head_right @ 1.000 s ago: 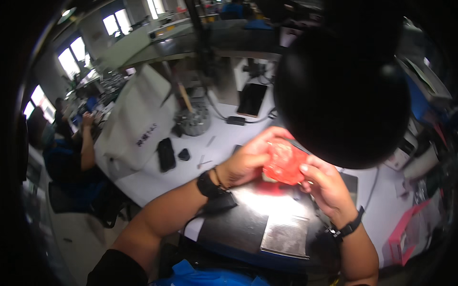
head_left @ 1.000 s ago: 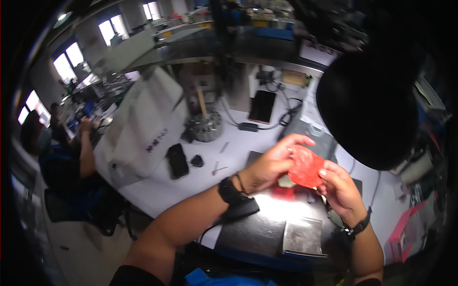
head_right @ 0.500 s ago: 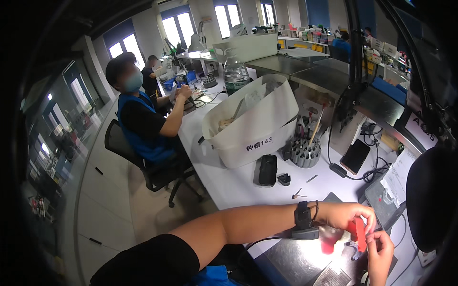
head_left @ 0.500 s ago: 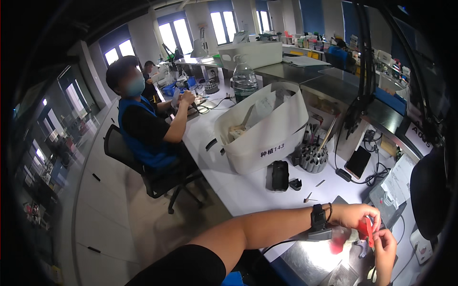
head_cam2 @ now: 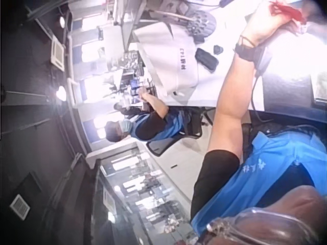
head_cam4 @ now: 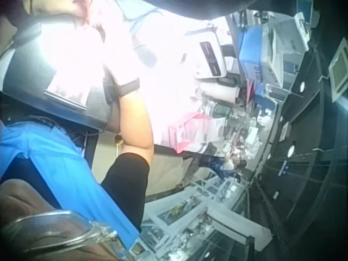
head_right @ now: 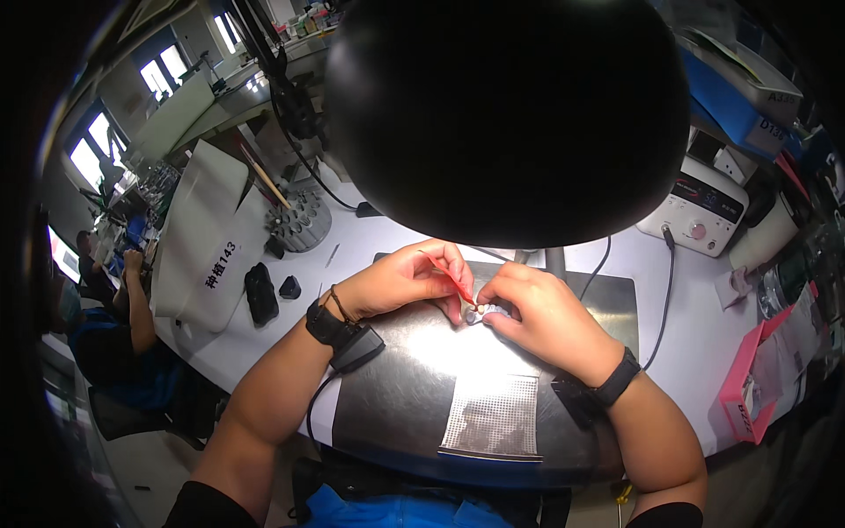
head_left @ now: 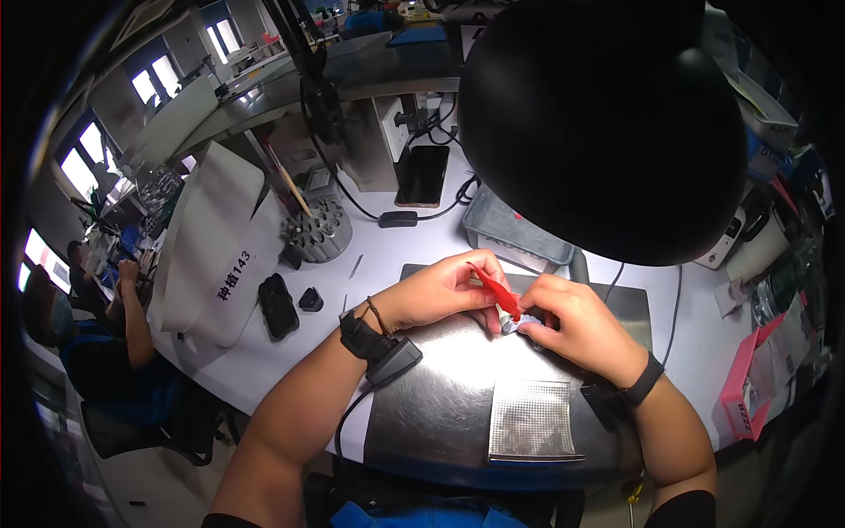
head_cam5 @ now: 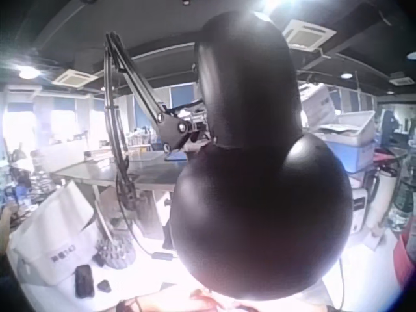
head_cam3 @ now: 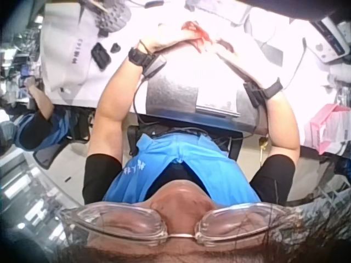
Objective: The recorder is polishing and refining a dental prosthetic or denture model using a rotary tool and wax.
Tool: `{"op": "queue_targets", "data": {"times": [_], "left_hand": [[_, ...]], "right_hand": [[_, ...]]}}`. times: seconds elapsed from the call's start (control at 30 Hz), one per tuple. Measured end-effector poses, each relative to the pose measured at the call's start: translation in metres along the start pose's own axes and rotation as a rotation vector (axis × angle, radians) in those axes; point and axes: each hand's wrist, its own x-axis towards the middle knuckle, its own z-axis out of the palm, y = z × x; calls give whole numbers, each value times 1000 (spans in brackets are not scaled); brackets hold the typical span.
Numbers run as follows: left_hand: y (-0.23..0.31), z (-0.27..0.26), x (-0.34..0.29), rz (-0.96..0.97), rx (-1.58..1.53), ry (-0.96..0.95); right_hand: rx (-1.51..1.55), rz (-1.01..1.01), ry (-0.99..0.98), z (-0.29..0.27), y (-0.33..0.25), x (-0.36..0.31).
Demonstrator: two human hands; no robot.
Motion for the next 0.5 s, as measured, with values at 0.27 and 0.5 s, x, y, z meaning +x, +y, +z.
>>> {"op": "queue_targets", "data": {"times": [0.27,0.5], "left_hand": [[-1,6,0,-44,30,-3],[0,13,-1,-56,75,35]], "right_hand": [[37,-39,48,6,6,4],[49,-17,73,5,3,7]]}}
